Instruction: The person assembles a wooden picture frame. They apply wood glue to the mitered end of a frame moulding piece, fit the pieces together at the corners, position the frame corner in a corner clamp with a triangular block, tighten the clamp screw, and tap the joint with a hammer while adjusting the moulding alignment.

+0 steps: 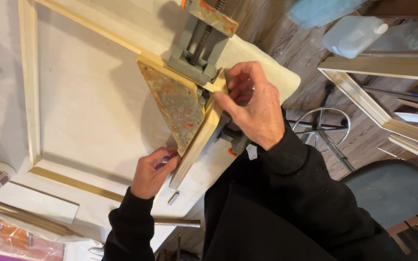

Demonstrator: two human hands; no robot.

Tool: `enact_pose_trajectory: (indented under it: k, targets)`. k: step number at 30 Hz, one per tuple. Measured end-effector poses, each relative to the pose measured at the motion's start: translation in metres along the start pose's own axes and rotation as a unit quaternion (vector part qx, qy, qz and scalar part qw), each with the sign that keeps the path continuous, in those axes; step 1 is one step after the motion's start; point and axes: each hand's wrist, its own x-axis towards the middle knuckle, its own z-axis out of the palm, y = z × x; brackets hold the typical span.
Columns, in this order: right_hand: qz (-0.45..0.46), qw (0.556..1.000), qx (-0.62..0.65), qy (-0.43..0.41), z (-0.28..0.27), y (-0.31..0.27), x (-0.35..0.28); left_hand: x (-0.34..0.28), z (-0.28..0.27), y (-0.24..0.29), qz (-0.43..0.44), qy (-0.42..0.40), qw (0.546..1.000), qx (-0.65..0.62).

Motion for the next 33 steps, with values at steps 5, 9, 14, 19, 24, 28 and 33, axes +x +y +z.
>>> enact_pose_trajectory:
  k: [5, 9, 14, 19, 24, 28, 33]
  targets:
    - [-0.006, 0.999, 0.007, 0.042, -0.007, 0.015, -0.002, -0.002, -0.001, 0.001, -0.003, 0.004, 1.0, 0.025]
    - [0.043, 0.991, 0.118, 0.047, -0.019, 0.022, -0.005, -0.001, -0.001, 0.001, 0.001, 0.001, 1.0, 0.013]
    - [0.118, 0.991, 0.015, 0.067, -0.02, 0.024, -0.006, 0.003, -0.001, -0.006, -0.029, 0.008, 0.999, 0.029]
    - [-0.033, 0.999, 0.032, 0.002, -0.001, 0.0, -0.008, 0.003, -0.004, -0.01, -0.021, -0.01, 1.0, -0.012]
    - [-0.007, 0.998, 0.058, 0.024, 0.011, -0.008, -0.008, 0.001, -0.004, 0.004, 0.004, -0.004, 0.999, 0.032]
    - [0.033, 0.999, 0.033, 0.029, 0.012, -0.017, -0.007, 0.003, -0.004, 0.005, 0.026, -0.018, 0.999, 0.026]
    - [0.032, 0.999, 0.018, 0.017, 0.012, -0.017, -0.006, 0.001, -0.003, 0.005, 0.026, -0.015, 1.0, 0.009]
